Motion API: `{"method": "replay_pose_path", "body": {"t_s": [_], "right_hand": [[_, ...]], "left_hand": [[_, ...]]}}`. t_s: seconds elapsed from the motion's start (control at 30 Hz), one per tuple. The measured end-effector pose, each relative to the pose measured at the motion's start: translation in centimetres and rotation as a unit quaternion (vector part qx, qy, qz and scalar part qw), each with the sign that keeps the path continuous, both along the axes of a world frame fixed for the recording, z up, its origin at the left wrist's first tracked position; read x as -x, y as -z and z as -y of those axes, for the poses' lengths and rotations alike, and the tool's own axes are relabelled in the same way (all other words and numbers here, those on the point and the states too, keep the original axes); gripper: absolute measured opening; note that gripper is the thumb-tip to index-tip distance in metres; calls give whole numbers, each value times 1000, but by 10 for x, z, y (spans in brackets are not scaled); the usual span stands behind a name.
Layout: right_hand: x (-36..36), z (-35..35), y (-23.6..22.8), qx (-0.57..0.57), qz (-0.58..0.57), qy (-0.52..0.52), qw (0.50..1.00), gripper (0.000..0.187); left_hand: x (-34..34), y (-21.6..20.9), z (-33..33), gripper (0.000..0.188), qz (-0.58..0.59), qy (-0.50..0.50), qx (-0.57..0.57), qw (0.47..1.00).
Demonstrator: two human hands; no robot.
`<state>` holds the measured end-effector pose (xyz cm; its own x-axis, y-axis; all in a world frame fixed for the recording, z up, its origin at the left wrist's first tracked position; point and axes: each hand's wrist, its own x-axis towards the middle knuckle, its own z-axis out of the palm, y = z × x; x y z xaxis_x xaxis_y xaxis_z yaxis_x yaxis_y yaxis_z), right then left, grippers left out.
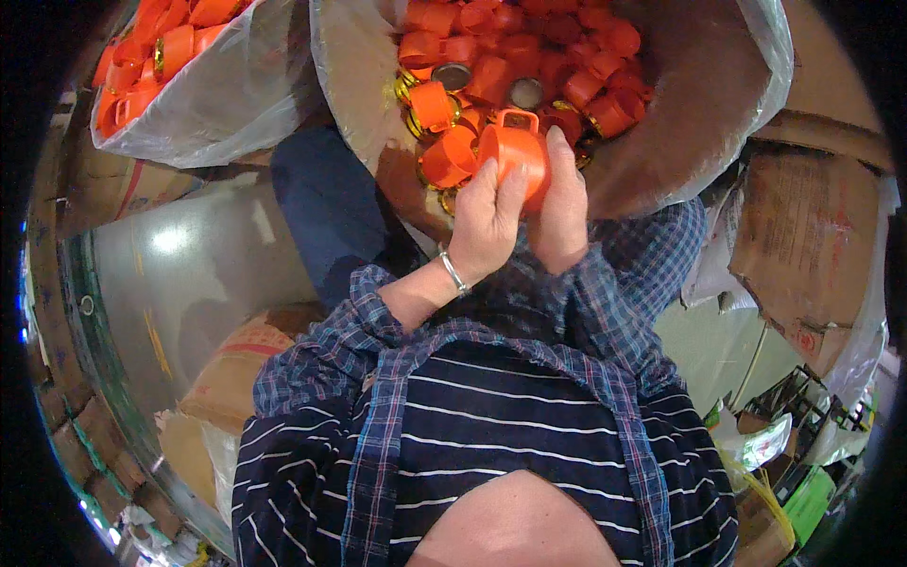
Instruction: The person sits on the floor and repeatedly picks orange plastic caps and gold metal rings from a large bag. They fit each ring onto a cap by hand and place the assembled unit into a second bag. The process continues throughout the clip with no tools used.
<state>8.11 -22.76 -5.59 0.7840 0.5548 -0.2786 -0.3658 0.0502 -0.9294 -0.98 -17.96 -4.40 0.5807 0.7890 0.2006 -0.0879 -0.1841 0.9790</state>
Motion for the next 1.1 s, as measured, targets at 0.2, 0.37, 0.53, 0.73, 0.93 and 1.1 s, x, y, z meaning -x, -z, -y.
{"method": "replay_pose_path", "body": {"t_s": [0.2,0.37,0.53,0.73,0.93,1.1], "right_hand": [[1,5,22,79,460,9,884,36],[-9,1,29,-19,83,0,996,40],[-7,7,22,6,184,9,983,42],[-3,-2,19,-5,107,-34,994,45],[-26,-2,3,-46,-219,-32,974,39],[-12,-3,7,38,150,-4,988,34]], "left_hand": [[-21,11,-17,26,127,-75,533,833],[-8,16,-11,27,38,-5,87,995],[1,14,-16,36,6,83,224,971],[-10,18,-20,32,-63,11,268,961],[-6,25,13,45,18,78,33,996],[-12,16,-4,44,91,30,267,959]]}}
